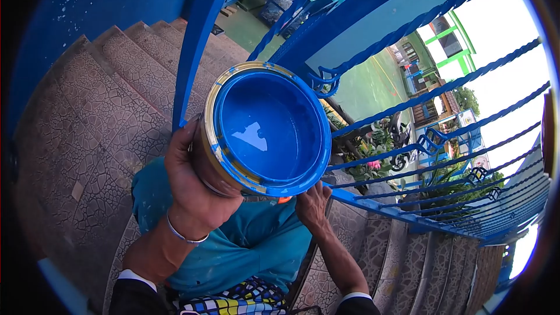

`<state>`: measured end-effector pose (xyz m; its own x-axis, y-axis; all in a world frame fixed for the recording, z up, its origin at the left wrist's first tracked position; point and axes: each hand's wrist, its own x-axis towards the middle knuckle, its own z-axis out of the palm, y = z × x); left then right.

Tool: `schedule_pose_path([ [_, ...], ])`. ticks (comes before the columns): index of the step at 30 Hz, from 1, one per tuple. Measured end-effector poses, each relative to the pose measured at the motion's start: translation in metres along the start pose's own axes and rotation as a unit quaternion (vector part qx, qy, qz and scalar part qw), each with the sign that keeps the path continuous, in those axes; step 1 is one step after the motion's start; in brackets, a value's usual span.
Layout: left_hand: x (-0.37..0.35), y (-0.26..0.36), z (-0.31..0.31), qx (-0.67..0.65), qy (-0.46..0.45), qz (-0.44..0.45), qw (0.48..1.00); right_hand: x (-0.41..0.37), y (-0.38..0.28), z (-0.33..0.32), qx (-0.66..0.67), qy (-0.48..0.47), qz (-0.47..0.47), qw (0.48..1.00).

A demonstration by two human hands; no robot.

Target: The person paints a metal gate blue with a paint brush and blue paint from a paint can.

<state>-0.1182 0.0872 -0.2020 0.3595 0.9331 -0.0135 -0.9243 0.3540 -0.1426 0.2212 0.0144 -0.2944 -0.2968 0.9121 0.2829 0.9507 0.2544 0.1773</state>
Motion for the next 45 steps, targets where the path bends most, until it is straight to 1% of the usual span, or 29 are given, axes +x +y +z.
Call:
schedule_pose_path([
  [2, -0.001, 0.0, 0.005, -0.001, -0.015, -0.012, 1.0, 0.019, 0.01, -0.024, -0.03, 0.038, 0.029, 0.998],
  [5, 0.001, -0.002, 0.003, -0.009, -0.008, -0.005, 1.0, 0.044, 0.014, -0.07, -0.081, 0.17, 0.043, 0.981],
  [6, 0.001, -0.001, 0.004, -0.004, -0.009, -0.003, 1.0, 0.049, 0.017, -0.078, -0.076, 0.226, 0.033, 0.971],
  [8, 0.002, -0.002, 0.006, 0.006, -0.008, -0.001, 1.0, 0.055, 0.014, -0.1, -0.109, 0.28, -0.001, 0.954],
  [9, 0.002, -0.003, 0.006, 0.001, -0.008, -0.006, 1.0, 0.054, 0.013, -0.104, -0.124, 0.292, -0.019, 0.948],
  [12, 0.002, -0.002, 0.005, -0.012, -0.005, -0.012, 1.0, 0.052, 0.004, -0.103, -0.179, 0.16, -0.032, 0.97],
  [13, 0.002, -0.002, 0.004, -0.015, -0.003, -0.01, 1.0, 0.054, -0.001, -0.099, -0.183, 0.102, -0.031, 0.977],
  [16, 0.002, -0.001, 0.002, -0.026, 0.001, -0.013, 1.0, 0.054, 0.001, -0.056, -0.165, 0.024, -0.026, 0.986],
  [17, 0.002, -0.002, 0.001, -0.029, 0.002, -0.019, 0.999, 0.053, 0.001, -0.041, -0.18, 0.016, -0.039, 0.983],
  [19, 0.001, -0.003, 0.004, -0.022, 0.011, -0.015, 1.0, 0.054, 0.006, -0.012, -0.212, 0.005, -0.066, 0.975],
  [20, 0.001, -0.004, 0.005, -0.019, 0.015, -0.012, 1.0, 0.049, 0.013, 0.012, -0.193, 0.008, -0.074, 0.978],
  [21, 0.0, -0.004, 0.007, -0.015, 0.01, -0.012, 1.0, 0.054, 0.008, 0.023, -0.173, 0.012, -0.084, 0.981],
  [23, -0.001, -0.004, 0.009, -0.008, 0.0, -0.008, 1.0, 0.048, 0.002, 0.027, -0.176, 0.017, -0.116, 0.977],
  [25, -0.001, -0.003, 0.007, -0.014, 0.003, -0.006, 1.0, 0.045, -0.009, 0.025, -0.121, -0.023, -0.124, 0.985],
  [27, -0.001, -0.002, 0.006, -0.011, 0.005, -0.006, 1.0, 0.041, -0.017, 0.015, -0.095, -0.028, -0.126, 0.987],
  [30, 0.0, -0.002, 0.006, -0.003, 0.013, -0.006, 1.0, 0.059, -0.033, -0.036, -0.11, 0.012, -0.058, 0.992],
  [31, 0.0, -0.002, 0.006, -0.004, 0.017, -0.013, 1.0, 0.064, -0.026, -0.042, -0.071, 0.024, -0.028, 0.997],
  [34, 0.001, -0.005, 0.009, 0.001, 0.024, -0.023, 0.999, 0.067, -0.014, -0.053, -0.131, 0.024, -0.003, 0.991],
  [38, 0.002, -0.007, 0.006, 0.004, 0.011, -0.027, 1.0, 0.039, -0.004, -0.032, -0.204, -0.118, -0.053, 0.97],
  [39, 0.001, -0.007, 0.006, 0.009, 0.016, -0.029, 0.999, 0.04, -0.007, -0.043, -0.143, -0.092, -0.063, 0.983],
  [42, -0.003, -0.007, 0.012, 0.021, 0.02, -0.033, 0.999, 0.053, -0.01, -0.081, -0.046, -0.054, 0.001, 0.998],
  [43, -0.002, -0.006, 0.01, 0.014, 0.045, -0.022, 0.999, 0.061, -0.009, -0.096, -0.067, 0.002, 0.006, 0.998],
  [45, -0.001, -0.006, 0.008, 0.02, 0.032, -0.021, 0.999, 0.076, 0.001, -0.13, -0.134, 0.044, 0.046, 0.989],
])
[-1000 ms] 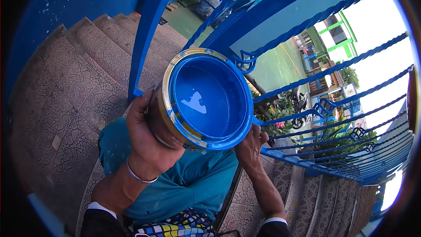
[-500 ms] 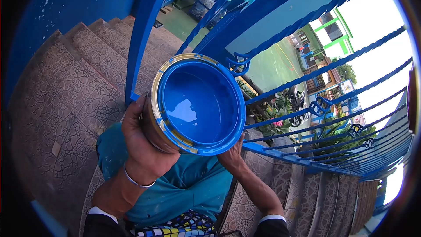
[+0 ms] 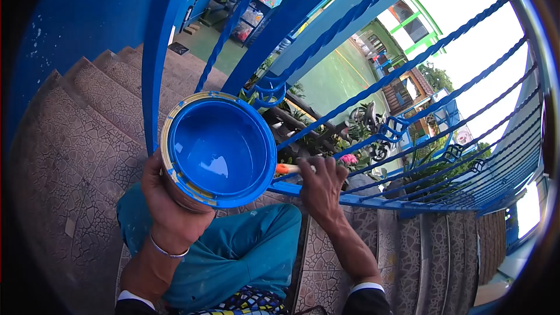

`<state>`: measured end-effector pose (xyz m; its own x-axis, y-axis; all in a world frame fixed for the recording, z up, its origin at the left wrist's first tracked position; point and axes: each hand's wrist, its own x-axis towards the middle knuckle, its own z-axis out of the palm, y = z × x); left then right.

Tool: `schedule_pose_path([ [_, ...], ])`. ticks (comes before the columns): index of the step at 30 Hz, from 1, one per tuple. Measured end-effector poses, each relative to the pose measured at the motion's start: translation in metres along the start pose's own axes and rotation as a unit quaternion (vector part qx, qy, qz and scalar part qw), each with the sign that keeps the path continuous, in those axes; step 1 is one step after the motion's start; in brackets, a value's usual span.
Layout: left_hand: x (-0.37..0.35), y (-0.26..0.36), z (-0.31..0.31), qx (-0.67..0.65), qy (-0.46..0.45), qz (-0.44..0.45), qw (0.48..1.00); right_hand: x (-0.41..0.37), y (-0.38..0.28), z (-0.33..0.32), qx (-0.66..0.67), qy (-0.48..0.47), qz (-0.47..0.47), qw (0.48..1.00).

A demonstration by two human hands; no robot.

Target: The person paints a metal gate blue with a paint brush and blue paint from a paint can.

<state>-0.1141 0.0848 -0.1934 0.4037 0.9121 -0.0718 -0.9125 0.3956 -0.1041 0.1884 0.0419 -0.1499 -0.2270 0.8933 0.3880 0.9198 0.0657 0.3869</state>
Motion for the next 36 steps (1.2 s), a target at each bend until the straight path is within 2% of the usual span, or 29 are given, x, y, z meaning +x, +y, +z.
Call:
schedule_pose_path([
  [3, 0.0, -0.001, 0.003, 0.0, -0.006, 0.004, 1.0, 0.012, 0.025, -0.03, -0.038, 0.085, 0.009, 0.996],
  [6, -0.001, 0.0, 0.002, -0.002, -0.008, 0.001, 1.0, 0.008, 0.036, -0.037, -0.08, 0.176, -0.042, 0.98],
  [9, -0.001, 0.0, 0.0, -0.003, -0.008, 0.002, 1.0, -0.009, 0.036, -0.021, -0.107, 0.169, -0.058, 0.978],
  [13, -0.001, 0.0, 0.0, -0.01, -0.001, 0.002, 1.0, -0.048, 0.023, 0.024, -0.077, 0.056, -0.057, 0.994],
  [16, -0.002, 0.001, 0.001, 0.0, -0.018, 0.001, 1.0, -0.063, 0.015, 0.035, 0.028, -0.05, -0.098, 0.994],
  [19, -0.001, 0.0, 0.001, -0.012, -0.009, 0.0, 1.0, -0.059, 0.017, 0.026, 0.13, -0.093, -0.047, 0.986],
  [20, -0.001, 0.0, 0.0, -0.016, -0.011, 0.002, 1.0, -0.049, 0.02, 0.012, 0.13, -0.056, -0.039, 0.989],
  [23, 0.0, -0.001, 0.0, -0.022, -0.02, -0.003, 1.0, -0.021, 0.041, -0.022, 0.023, 0.101, -0.031, 0.994],
  [27, 0.0, -0.001, 0.003, -0.021, -0.028, 0.004, 0.999, -0.008, 0.059, -0.045, -0.065, 0.282, -0.063, 0.955],
  [28, 0.001, -0.001, 0.003, -0.021, -0.028, 0.007, 0.999, -0.007, 0.058, -0.049, -0.069, 0.284, -0.07, 0.954],
  [32, 0.001, -0.002, 0.002, -0.013, -0.032, 0.005, 0.999, -0.002, 0.044, -0.057, -0.139, 0.129, -0.078, 0.979],
  [36, 0.001, -0.001, 0.0, -0.004, -0.03, 0.003, 1.0, 0.019, 0.028, -0.043, -0.146, 0.088, -0.135, 0.976],
])
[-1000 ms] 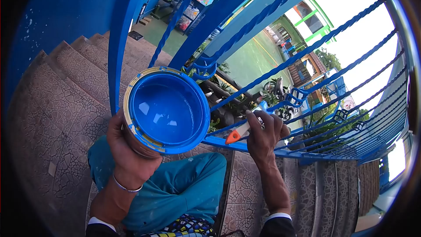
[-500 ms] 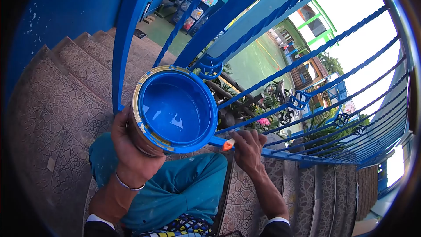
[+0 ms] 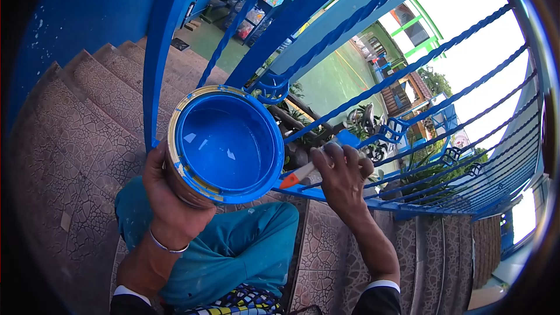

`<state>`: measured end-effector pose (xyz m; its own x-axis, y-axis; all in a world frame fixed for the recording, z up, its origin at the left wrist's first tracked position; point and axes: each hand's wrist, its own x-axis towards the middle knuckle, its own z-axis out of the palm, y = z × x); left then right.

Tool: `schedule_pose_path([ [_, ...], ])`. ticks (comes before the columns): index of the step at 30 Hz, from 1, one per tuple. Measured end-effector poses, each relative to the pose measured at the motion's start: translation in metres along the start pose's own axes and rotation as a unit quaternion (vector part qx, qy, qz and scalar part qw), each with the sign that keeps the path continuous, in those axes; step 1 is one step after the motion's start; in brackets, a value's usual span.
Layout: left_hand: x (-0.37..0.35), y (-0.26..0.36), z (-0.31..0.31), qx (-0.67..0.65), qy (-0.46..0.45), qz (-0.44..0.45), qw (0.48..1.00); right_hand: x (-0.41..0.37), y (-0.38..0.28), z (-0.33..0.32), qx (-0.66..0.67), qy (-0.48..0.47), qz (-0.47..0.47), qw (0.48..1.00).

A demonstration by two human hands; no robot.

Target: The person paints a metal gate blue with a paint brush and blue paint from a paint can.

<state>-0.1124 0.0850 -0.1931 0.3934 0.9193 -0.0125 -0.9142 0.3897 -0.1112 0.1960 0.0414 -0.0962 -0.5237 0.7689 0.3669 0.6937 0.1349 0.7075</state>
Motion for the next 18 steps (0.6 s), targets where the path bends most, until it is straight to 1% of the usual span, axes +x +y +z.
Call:
schedule_pose_path([
  [3, 0.001, 0.0, 0.0, 0.007, 0.01, -0.004, 1.0, 0.012, -0.008, 0.019, -0.037, -0.081, -0.006, 0.996],
  [4, 0.0, 0.0, 0.0, 0.008, 0.013, -0.002, 1.0, 0.013, -0.011, 0.028, -0.064, -0.083, -0.022, 0.994],
  [7, -0.001, 0.0, 0.0, -0.007, 0.022, 0.002, 1.0, 0.004, -0.029, 0.039, -0.066, -0.109, -0.037, 0.991],
  [8, -0.001, 0.001, 0.0, -0.007, 0.021, 0.003, 1.0, 0.003, -0.036, 0.034, -0.051, -0.089, -0.059, 0.993],
  [11, -0.001, 0.001, 0.003, -0.004, 0.023, 0.0, 1.0, -0.013, -0.056, 0.036, 0.042, -0.165, -0.081, 0.982],
  [12, -0.001, 0.001, 0.003, -0.003, 0.022, 0.001, 1.0, -0.013, -0.058, 0.031, 0.074, -0.167, -0.083, 0.98],
  [15, 0.0, 0.002, 0.001, -0.002, 0.016, 0.002, 1.0, 0.002, -0.046, 0.009, 0.115, -0.073, -0.034, 0.99],
  [18, 0.001, 0.001, 0.0, 0.006, 0.01, -0.004, 1.0, 0.023, -0.022, 0.003, 0.028, 0.0, 0.01, 1.0],
])
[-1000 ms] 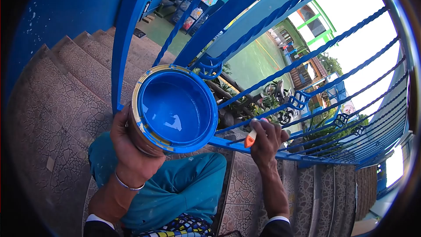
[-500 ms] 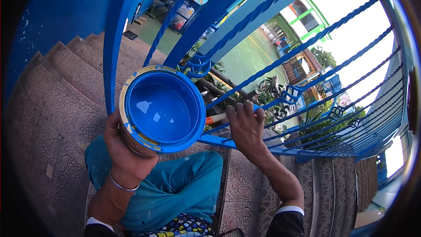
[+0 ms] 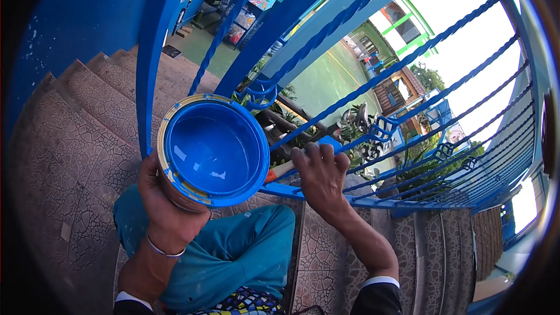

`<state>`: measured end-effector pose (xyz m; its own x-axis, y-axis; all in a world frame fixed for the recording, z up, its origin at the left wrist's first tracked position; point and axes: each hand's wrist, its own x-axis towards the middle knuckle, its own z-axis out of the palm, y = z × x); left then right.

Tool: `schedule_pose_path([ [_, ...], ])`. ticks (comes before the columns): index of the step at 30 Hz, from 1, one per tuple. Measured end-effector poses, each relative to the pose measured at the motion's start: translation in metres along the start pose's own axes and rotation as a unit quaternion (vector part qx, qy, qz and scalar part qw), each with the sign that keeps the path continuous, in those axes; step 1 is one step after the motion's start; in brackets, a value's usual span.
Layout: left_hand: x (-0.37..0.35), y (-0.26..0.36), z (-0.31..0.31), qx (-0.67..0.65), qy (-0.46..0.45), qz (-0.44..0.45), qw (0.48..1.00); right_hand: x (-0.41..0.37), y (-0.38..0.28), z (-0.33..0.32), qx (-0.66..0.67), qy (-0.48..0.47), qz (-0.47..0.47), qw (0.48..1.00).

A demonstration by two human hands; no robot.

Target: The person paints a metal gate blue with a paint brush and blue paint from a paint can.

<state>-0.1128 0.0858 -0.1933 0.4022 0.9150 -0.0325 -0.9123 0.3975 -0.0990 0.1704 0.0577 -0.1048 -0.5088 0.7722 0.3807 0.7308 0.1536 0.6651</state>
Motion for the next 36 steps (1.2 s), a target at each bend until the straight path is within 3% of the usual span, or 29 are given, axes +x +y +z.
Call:
schedule_pose_path([
  [4, 0.0, -0.001, 0.003, -0.006, -0.002, 0.0, 1.0, -0.02, -0.001, 0.033, -0.061, -0.123, -0.01, 0.991],
  [11, -0.002, 0.001, 0.0, -0.009, -0.003, 0.005, 1.0, -0.053, -0.05, 0.049, 0.107, -0.194, -0.042, 0.974],
  [15, -0.002, 0.0, 0.001, -0.008, 0.0, 0.003, 1.0, -0.022, -0.03, 0.024, 0.075, -0.037, 0.007, 0.996],
  [20, -0.001, -0.002, 0.002, -0.003, -0.002, -0.002, 1.0, -0.024, -0.019, 0.054, -0.036, -0.14, 0.022, 0.989],
  [23, -0.001, -0.003, 0.0, -0.005, 0.0, 0.003, 1.0, -0.045, -0.041, 0.071, -0.025, -0.158, -0.006, 0.987],
  [28, 0.0, 0.0, -0.007, -0.013, 0.025, 0.002, 1.0, -0.07, -0.072, 0.072, 0.155, -0.213, -0.019, 0.965],
  [32, 0.003, 0.0, -0.01, -0.01, 0.066, 0.002, 0.998, -0.057, -0.058, 0.06, 0.113, -0.054, 0.023, 0.992],
  [36, -0.002, -0.009, 0.003, 0.083, -0.009, -0.019, 0.996, -0.059, -0.054, 0.082, 0.049, -0.102, 0.055, 0.992],
])
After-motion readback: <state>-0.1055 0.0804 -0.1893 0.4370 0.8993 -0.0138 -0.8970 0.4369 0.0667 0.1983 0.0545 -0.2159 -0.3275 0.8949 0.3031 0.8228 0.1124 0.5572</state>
